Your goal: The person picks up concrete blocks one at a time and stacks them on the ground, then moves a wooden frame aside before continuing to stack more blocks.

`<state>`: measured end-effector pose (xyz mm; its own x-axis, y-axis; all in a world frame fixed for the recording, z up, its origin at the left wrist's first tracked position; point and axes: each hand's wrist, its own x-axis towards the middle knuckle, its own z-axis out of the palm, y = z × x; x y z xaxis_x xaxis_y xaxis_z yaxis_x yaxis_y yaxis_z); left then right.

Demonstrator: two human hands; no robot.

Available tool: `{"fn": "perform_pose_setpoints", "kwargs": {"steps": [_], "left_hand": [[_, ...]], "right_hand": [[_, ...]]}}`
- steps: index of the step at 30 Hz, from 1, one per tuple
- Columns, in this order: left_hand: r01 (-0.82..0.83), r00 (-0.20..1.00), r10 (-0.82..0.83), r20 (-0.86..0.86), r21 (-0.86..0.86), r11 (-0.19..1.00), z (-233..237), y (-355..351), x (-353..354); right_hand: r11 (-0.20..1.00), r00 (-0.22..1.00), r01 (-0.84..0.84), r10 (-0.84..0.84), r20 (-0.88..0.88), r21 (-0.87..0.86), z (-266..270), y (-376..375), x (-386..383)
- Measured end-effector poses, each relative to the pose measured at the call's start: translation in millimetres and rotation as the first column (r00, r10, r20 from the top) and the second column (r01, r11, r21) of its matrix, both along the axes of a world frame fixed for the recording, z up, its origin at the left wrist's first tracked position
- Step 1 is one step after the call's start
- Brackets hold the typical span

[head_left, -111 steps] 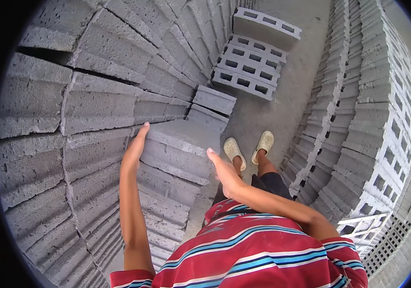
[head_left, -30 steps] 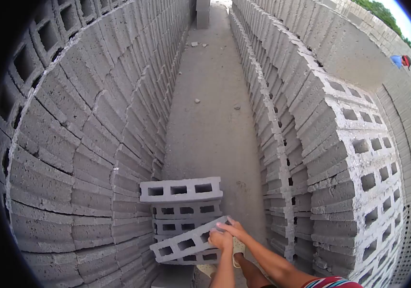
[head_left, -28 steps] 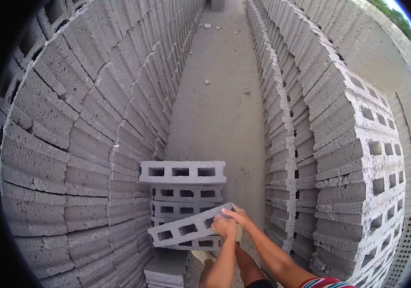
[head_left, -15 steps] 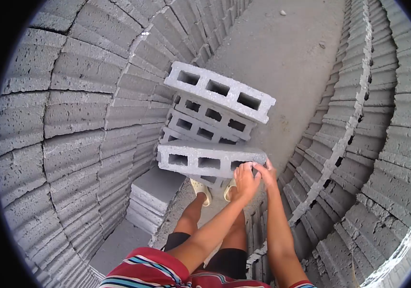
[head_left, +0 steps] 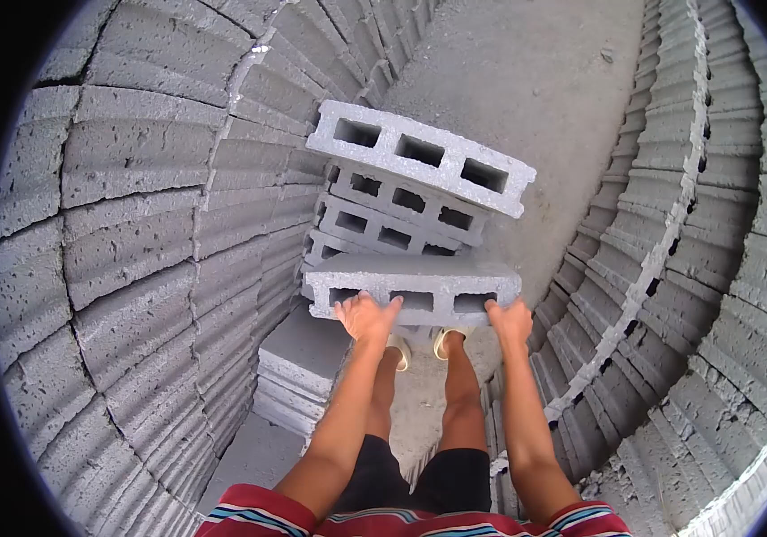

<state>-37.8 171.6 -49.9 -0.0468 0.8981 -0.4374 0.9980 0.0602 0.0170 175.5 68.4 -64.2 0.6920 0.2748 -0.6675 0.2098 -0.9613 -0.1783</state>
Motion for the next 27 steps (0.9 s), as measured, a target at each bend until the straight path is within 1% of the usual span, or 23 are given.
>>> {"fn": "perform_pose_setpoints", "kwargs": {"steps": [1, 2, 5, 6, 11, 12, 15, 17, 19, 24, 27], "left_hand": [[-0.040, 0.999, 0.041, 0.006, -0.073, 0.996, -1, 2, 0], [-0.002, 1.000, 0.001, 0.020, 0.029, 1.000, -8, -1, -4], [-0.068, 0.995, 0.075, 0.066, -0.105, 0.992, -7, 6, -6], [-0.060, 0.996, 0.066, 0.056, -0.111, 0.992, -5, 10, -6], [0.000, 1.000, 0.004, 0.026, -0.158, 0.987, 9, 32, -9], [0.011, 1.000, -0.010, 0.012, -0.150, 0.989, 20, 39, -3], [0.087, 0.996, -0.086, 0.016, -0.108, 0.990, 32, 58, 6], [0.115, 0.993, -0.115, 0.005, -0.066, 0.991, 30, 75, 11], [0.150, 0.987, -0.147, 0.071, -0.028, 0.988, 33, 93, 15], [0.216, 0.971, -0.218, 0.099, 0.027, 0.976, 25, 135, 27], [0.252, 0.961, -0.258, 0.105, 0.066, 0.966, 14, 155, 33]], "right_hand": [[0.999, 1.000, -0.007, 0.007, 0.012, 0.044, -1, 0, -1], [0.996, 1.000, -0.014, 0.012, 0.025, 0.088, -2, -3, 0], [0.986, 0.999, 0.014, -0.022, 0.046, 0.168, 1, -9, -4], [0.981, 0.998, 0.032, -0.042, 0.050, 0.190, 3, -8, -5], [0.988, 0.994, 0.075, -0.085, 0.062, 0.138, 15, -7, -16], [0.987, 0.993, 0.088, -0.098, 0.065, 0.135, 17, -5, -16], [0.978, 0.987, 0.162, -0.161, -0.024, 0.129, 17, 2, -13], [0.970, 0.981, 0.191, -0.194, 0.007, 0.153, 20, 11, -15], [0.961, 0.975, 0.213, -0.221, 0.027, 0.177, 17, 26, -15], [0.942, 0.958, 0.277, -0.285, 0.014, 0.190, 21, 60, -11], [0.932, 0.953, 0.296, -0.304, 0.007, 0.208, 13, 74, -6]]}}
